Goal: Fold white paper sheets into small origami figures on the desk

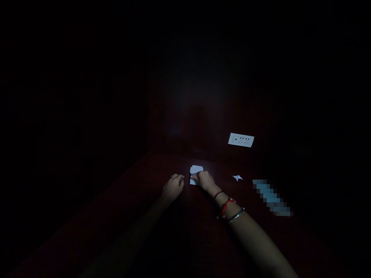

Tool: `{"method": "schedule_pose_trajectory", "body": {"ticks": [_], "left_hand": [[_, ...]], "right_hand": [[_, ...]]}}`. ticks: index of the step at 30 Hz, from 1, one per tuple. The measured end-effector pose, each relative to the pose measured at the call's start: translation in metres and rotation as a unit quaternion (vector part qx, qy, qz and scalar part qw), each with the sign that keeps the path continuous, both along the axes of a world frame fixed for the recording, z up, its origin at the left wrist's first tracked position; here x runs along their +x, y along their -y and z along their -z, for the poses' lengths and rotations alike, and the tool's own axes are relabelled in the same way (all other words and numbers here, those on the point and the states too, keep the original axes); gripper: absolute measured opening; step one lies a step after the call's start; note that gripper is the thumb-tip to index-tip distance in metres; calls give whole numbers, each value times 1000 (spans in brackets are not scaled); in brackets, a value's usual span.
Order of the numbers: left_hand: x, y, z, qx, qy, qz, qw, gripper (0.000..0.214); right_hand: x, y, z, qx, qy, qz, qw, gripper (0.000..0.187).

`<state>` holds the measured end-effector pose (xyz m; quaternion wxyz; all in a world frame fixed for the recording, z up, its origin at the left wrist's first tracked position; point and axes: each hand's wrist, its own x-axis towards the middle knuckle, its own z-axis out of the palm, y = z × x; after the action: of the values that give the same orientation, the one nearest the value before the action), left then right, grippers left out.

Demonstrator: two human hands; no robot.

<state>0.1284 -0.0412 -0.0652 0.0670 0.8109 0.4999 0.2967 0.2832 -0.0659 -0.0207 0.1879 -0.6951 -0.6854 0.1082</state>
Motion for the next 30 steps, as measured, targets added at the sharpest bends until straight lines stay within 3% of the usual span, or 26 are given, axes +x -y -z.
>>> {"method": "schedule_pose_trajectory", "body": {"ticks": [4,9,15,19,25,30], "left_hand": [[-1,-1,0,8,-7,4,1000,20],[0,8,-5,21,-28,33,999,24],[29,14,-14,30,-70,102,992,37],[47,1,-17,-6,-94,122,988,39],[41,-19,-30,-67,-82,167,980,28],[34,-31,-35,-106,-35,179,977,27]], "right_hand": [[16,10,-6,49,49,16,997,29],[41,47,-13,112,106,31,988,27],[60,74,-14,112,161,37,980,24],[63,68,-11,80,175,26,981,23],[74,49,-9,-31,117,-57,991,32],[64,26,-16,23,42,-66,997,38]]}}
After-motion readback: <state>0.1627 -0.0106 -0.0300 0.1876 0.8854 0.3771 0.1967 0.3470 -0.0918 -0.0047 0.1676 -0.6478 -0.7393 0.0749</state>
